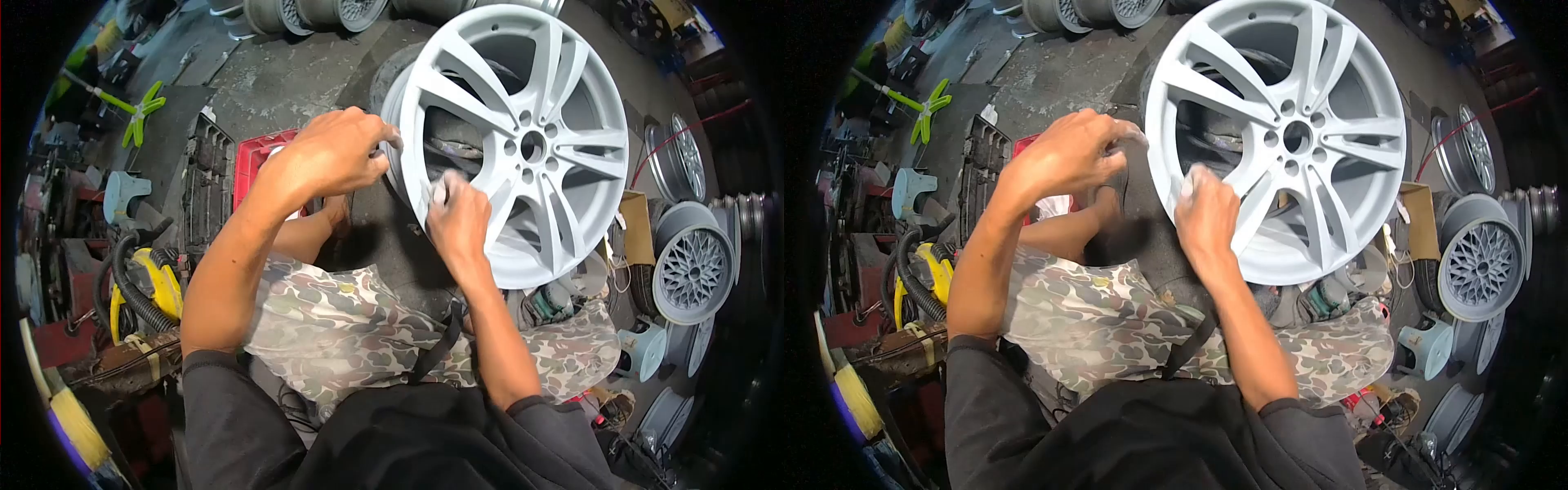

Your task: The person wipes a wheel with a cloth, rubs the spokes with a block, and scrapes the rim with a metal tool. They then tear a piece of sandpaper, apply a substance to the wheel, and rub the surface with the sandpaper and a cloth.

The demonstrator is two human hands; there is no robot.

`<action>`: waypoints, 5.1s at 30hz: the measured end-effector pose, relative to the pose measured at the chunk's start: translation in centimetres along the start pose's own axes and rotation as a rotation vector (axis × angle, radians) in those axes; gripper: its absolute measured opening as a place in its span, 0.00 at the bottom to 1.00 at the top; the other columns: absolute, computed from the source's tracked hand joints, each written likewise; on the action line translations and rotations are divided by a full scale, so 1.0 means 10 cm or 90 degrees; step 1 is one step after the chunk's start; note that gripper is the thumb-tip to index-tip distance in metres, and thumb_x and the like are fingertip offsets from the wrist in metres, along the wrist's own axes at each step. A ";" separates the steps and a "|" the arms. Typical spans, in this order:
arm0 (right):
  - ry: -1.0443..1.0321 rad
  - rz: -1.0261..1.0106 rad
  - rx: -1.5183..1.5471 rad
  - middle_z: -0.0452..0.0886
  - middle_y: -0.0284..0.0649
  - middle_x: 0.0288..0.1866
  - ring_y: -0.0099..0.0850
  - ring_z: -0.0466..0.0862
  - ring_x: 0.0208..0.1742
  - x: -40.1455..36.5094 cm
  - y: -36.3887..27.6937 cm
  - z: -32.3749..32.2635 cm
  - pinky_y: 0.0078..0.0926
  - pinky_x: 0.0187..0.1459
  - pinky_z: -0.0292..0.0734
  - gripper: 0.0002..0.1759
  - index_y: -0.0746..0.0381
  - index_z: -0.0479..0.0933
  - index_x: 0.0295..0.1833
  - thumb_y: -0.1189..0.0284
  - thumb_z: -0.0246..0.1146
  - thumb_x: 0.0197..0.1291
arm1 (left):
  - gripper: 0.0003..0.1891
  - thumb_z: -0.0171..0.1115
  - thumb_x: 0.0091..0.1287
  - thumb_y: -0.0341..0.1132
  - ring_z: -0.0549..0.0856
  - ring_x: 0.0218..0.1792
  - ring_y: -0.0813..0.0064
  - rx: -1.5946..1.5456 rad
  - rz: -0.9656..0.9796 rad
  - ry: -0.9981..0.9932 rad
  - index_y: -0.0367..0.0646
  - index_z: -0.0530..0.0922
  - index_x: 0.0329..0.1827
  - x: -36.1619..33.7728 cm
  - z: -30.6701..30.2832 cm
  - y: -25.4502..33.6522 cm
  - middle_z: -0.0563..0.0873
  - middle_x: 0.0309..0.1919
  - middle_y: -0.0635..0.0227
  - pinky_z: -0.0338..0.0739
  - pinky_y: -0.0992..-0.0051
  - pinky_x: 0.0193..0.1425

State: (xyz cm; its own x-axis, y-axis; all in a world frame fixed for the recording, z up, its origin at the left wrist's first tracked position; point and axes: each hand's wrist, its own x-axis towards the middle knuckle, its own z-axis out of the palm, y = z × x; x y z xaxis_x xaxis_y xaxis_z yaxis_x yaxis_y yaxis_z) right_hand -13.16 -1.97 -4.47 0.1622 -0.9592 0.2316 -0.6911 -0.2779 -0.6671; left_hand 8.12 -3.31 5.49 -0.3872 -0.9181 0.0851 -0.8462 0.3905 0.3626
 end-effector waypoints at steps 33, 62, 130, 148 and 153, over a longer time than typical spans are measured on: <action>0.133 0.026 0.152 0.80 0.48 0.40 0.41 0.83 0.38 -0.06 0.90 -0.46 0.38 0.44 0.78 0.11 0.66 0.86 0.49 0.76 0.69 0.62 | 0.35 0.69 0.61 0.33 0.92 0.41 0.49 0.305 -0.088 -0.408 0.56 0.75 0.75 0.27 0.62 0.59 0.92 0.37 0.53 0.86 0.55 0.48; -0.105 -0.123 -0.062 0.80 0.53 0.38 0.53 0.87 0.39 -0.17 0.15 -0.10 0.52 0.41 0.82 0.01 0.67 0.80 0.32 0.81 0.63 0.54 | 0.38 0.71 0.56 0.32 0.90 0.41 0.46 0.192 -0.151 -0.155 0.62 0.75 0.75 0.38 0.18 0.12 0.91 0.37 0.53 0.83 0.52 0.47; -0.118 -0.172 -0.108 0.79 0.45 0.38 0.44 0.81 0.45 -0.15 0.11 -0.17 0.48 0.47 0.63 0.05 0.62 0.83 0.36 0.79 0.62 0.56 | 0.46 0.68 0.54 0.26 0.91 0.41 0.48 0.172 -0.120 -0.228 0.56 0.66 0.81 0.23 0.15 0.18 0.91 0.35 0.52 0.85 0.53 0.48; 0.131 0.116 0.100 0.84 0.53 0.42 0.54 0.85 0.44 -0.31 1.01 -0.67 0.48 0.46 0.77 0.13 0.65 0.87 0.51 0.70 0.61 0.72 | 0.43 0.65 0.61 0.30 0.90 0.37 0.46 0.232 -0.081 -0.412 0.40 0.59 0.82 -0.16 1.03 0.79 0.89 0.33 0.48 0.84 0.51 0.45; 0.106 0.132 0.132 0.82 0.53 0.40 0.55 0.84 0.42 -0.51 1.13 -0.62 0.48 0.47 0.78 0.14 0.65 0.86 0.54 0.70 0.61 0.73 | 0.30 0.70 0.60 0.32 0.90 0.37 0.44 0.128 -0.062 -0.393 0.35 0.72 0.65 -0.12 0.58 1.04 0.89 0.33 0.48 0.85 0.52 0.46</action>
State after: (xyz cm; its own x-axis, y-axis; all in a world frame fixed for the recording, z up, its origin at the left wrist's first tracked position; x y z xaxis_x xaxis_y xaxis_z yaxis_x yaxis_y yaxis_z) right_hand -26.17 0.11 -8.75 -0.0962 -0.9795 0.1772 -0.5361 -0.0991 -0.8383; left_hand -2.30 2.26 3.80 -0.3931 -0.7650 -0.5101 -0.9170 0.3671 0.1561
